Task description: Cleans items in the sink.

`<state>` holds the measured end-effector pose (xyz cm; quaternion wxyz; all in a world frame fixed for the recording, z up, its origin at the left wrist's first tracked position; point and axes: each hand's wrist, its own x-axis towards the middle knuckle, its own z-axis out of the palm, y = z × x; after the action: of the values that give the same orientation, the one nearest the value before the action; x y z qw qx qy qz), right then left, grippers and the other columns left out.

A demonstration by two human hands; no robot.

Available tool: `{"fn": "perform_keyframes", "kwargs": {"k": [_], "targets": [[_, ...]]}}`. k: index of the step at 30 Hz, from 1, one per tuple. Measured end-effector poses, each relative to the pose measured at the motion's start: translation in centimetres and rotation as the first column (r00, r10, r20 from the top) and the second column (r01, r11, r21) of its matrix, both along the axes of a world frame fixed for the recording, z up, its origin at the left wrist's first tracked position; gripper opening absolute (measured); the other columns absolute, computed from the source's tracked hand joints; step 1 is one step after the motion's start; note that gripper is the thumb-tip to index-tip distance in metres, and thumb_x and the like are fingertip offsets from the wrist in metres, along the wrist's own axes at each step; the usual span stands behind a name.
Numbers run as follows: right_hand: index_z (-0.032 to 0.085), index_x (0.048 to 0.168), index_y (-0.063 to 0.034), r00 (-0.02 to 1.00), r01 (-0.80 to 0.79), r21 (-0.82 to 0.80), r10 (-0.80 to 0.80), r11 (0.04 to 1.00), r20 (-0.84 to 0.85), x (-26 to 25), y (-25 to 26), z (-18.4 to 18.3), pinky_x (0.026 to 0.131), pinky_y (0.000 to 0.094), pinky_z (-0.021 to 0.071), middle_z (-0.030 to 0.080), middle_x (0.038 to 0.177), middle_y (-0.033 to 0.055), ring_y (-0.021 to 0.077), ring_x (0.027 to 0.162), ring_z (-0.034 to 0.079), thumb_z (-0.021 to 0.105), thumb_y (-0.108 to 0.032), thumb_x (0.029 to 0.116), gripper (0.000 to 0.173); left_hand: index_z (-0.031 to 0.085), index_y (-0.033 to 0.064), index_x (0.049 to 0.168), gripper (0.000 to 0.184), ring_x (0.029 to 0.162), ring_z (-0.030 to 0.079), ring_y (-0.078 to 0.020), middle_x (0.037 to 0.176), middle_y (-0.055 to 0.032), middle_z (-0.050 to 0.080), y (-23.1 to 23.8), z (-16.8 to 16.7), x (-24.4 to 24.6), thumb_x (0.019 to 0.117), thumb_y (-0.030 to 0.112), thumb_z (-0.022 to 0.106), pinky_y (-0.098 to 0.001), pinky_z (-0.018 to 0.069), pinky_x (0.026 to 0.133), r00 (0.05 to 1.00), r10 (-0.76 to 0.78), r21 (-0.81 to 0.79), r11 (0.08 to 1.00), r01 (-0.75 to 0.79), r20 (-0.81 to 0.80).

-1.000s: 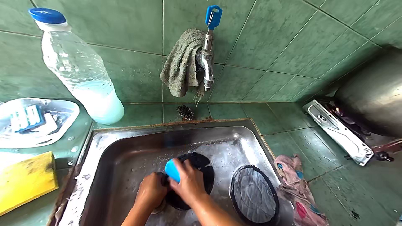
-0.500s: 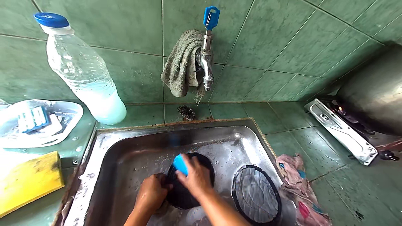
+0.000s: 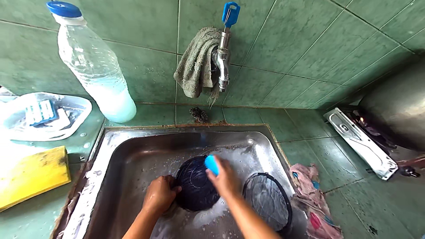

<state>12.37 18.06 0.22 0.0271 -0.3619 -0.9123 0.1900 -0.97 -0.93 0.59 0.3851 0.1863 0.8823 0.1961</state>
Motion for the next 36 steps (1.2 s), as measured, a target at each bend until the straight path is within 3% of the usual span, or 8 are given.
{"fn": "perform_keyframes", "kwargs": {"k": [3, 8, 15, 20, 27, 30, 34, 36], "targets": [[0.049, 0.154, -0.0202, 0.985, 0.161, -0.015, -0.160, 0.987, 0.065, 0.0, 2.4, 1.5, 0.090, 0.0544, 0.0566, 0.063, 0.136, 0.0187, 0.0354, 0.112, 0.069, 0.066, -0.048, 0.0951, 0.068, 0.071, 0.0057, 0.098, 0.030, 0.092, 0.070, -0.0334, 0.096, -0.0155, 0.072, 0.4, 0.3, -0.1, 0.0889, 0.034, 0.077, -0.0566, 0.0537, 0.086, 1.000, -0.013, -0.025, 1.000, 0.013, 0.010], [0.054, 0.151, -0.0295, 0.987, -0.150, -0.140, 0.155, 0.979, 0.031, -2.1, -7.5, 1.2, 0.084, 0.0538, 0.0580, 0.064, 0.131, 0.0204, 0.0358, 0.106, 0.069, 0.068, -0.045, 0.0929, 0.062, 0.071, 0.0044, 0.097, 0.027, 0.093, 0.069, -0.0350, 0.095, -0.0166, 0.071, 0.0, 0.0, -0.4, 0.0868, 0.029, 0.077, -0.0578, 0.0531, 0.085, 1.000, -0.023, 0.005, 1.000, 0.023, -0.012], [0.048, 0.155, -0.0238, 0.984, 0.153, -0.003, -0.152, 0.988, 0.098, 0.5, 3.0, 1.6, 0.091, 0.0556, 0.0563, 0.061, 0.139, 0.0200, 0.0366, 0.112, 0.068, 0.065, -0.047, 0.0961, 0.066, 0.070, 0.0046, 0.101, 0.031, 0.102, 0.067, -0.0373, 0.101, -0.0181, 0.071, 0.2, 0.6, 0.1, 0.0905, 0.033, 0.075, -0.0585, 0.0519, 0.090, 0.999, -0.047, -0.030, 0.998, 0.047, -0.024], [0.057, 0.148, -0.0281, 0.987, -0.162, -0.114, 0.161, 0.980, -0.011, -2.2, -7.9, 1.0, 0.082, 0.0532, 0.0588, 0.065, 0.129, 0.0201, 0.0351, 0.102, 0.070, 0.069, -0.044, 0.0922, 0.059, 0.071, 0.0040, 0.102, 0.023, 0.104, 0.068, -0.0378, 0.103, -0.0190, 0.071, 0.1, 0.5, 0.0, 0.0863, 0.021, 0.073, -0.0601, 0.0517, 0.090, 0.997, -0.066, -0.017, 0.998, 0.066, -0.035], [0.046, 0.156, -0.0243, 0.933, 0.322, 0.083, -0.331, 0.943, 0.138, 3.7, 8.1, 2.9, 0.089, 0.0584, 0.0565, 0.062, 0.138, 0.0192, 0.0380, 0.111, 0.069, 0.067, -0.046, 0.0946, 0.068, 0.071, 0.0043, 0.099, 0.030, 0.096, 0.069, -0.0353, 0.098, -0.0171, 0.071, 0.0, -0.1, -0.5, 0.0904, 0.033, 0.075, -0.0574, 0.0527, 0.089, 0.999, -0.039, -0.007, 0.999, 0.039, -0.010], [0.047, 0.155, -0.0249, 0.932, 0.302, 0.145, -0.324, 0.942, 0.165, 6.4, 8.6, 4.8, 0.088, 0.0572, 0.0555, 0.064, 0.132, 0.0201, 0.0386, 0.110, 0.068, 0.069, -0.045, 0.0934, 0.068, 0.071, 0.0046, 0.095, 0.028, 0.084, 0.071, -0.0309, 0.089, -0.0150, 0.072, -0.4, -0.9, -1.2, 0.0898, 0.032, 0.077, -0.0550, 0.0554, 0.082, 0.995, 0.033, 0.118, 0.992, -0.044, 0.092], [0.058, 0.148, -0.0168, 0.989, 0.138, 0.205, -0.145, 0.969, 0.019, 6.3, 4.7, 4.6, 0.106, 0.0744, 0.0359, 0.046, 0.153, 0.0290, 0.0527, 0.140, 0.043, 0.075, -0.028, 0.0893, 0.062, 0.064, 0.0015, 0.093, 0.005, 0.078, 0.069, -0.0211, 0.087, -0.0109, 0.070, 1.1, 1.4, 0.3, 0.0907, 0.003, 0.068, -0.0398, 0.0597, 0.072, 0.784, 0.223, 0.499, 0.664, -0.557, 0.579], [0.054, 0.148, -0.0048, 0.986, 0.045, 0.018, -0.041, 0.999, -0.160, 4.2, 2.7, 4.5, 0.113, 0.0621, 0.0410, 0.051, 0.149, 0.0265, 0.0442, 0.138, 0.050, 0.065, -0.036, 0.0976, 0.060, 0.064, -0.0004, 0.102, 0.014, 0.083, 0.072, -0.0241, 0.093, -0.0146, 0.072, 2.9, 4.2, 1.6, 0.0899, -0.003, 0.057, -0.0419, 0.0616, 0.074, 0.648, 0.136, 0.535, 0.453, -0.714, 0.750]]}}
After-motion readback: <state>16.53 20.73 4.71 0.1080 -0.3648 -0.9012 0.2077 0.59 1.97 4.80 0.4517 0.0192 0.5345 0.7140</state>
